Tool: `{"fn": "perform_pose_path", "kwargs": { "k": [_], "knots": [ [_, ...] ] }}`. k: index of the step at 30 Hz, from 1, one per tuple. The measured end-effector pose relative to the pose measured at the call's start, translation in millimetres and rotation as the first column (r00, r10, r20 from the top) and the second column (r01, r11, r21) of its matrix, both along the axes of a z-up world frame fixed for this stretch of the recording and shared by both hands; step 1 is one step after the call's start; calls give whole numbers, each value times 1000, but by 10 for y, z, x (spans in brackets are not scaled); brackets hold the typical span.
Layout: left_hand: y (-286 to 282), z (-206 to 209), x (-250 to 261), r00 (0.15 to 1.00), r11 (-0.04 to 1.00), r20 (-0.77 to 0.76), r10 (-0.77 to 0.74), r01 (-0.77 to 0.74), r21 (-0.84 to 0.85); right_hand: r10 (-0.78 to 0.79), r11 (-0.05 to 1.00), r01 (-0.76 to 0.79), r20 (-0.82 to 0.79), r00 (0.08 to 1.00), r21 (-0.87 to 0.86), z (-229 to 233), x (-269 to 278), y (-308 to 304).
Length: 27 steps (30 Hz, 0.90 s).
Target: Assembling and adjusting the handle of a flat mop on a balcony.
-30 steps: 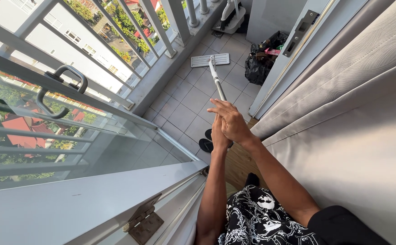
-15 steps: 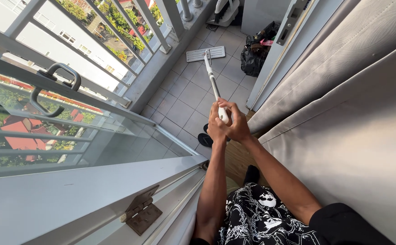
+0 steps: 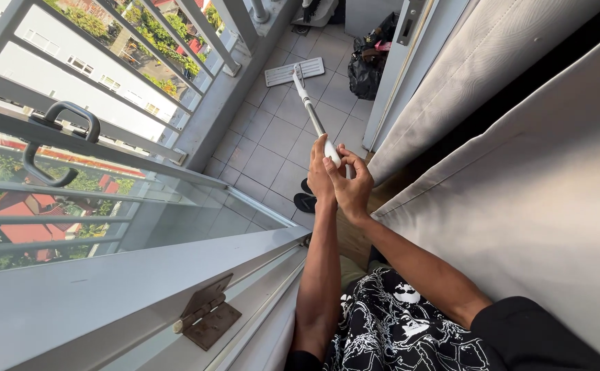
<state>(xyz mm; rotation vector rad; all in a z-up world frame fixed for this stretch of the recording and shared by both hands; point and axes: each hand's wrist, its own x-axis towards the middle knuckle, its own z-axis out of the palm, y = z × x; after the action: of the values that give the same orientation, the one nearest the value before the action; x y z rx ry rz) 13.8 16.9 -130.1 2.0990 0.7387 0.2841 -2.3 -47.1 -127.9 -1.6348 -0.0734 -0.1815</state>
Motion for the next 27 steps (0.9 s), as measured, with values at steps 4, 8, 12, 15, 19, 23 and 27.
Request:
{"fn": "perform_pose_path", "kwargs": {
  "k": [4, 8, 12, 15, 19, 23, 27],
  "knots": [
    [105, -177, 85, 999, 1000, 45, -25, 25, 18, -18, 999, 16, -39, 999, -35, 98, -7, 49],
    [193, -246, 141, 989, 1000, 147, -30, 30, -1, 13, 997, -11, 28, 1000, -75, 64, -34, 105],
    [305, -333, 139, 910, 995, 405, -85, 60, 74, 162, 983, -150, 116, 980, -106, -151, 44, 119],
    [265, -159, 118, 942, 996, 334, -37, 64, -69, 271, 960, -255, 150, 951, -113, -191, 132, 44],
    [274, -2, 119, 973, 979, 229, -35, 79, -189, 346, 938, -337, 158, 925, -81, -142, 295, -13],
    [298, 0, 150, 930, 987, 340, -141, 158, -22, 361, 931, -366, 139, 922, 11, -82, 440, -54],
    [310, 140, 105, 905, 978, 371, -209, 189, 91, 333, 937, -344, 141, 932, 57, -21, 545, -104]
  ]
}}
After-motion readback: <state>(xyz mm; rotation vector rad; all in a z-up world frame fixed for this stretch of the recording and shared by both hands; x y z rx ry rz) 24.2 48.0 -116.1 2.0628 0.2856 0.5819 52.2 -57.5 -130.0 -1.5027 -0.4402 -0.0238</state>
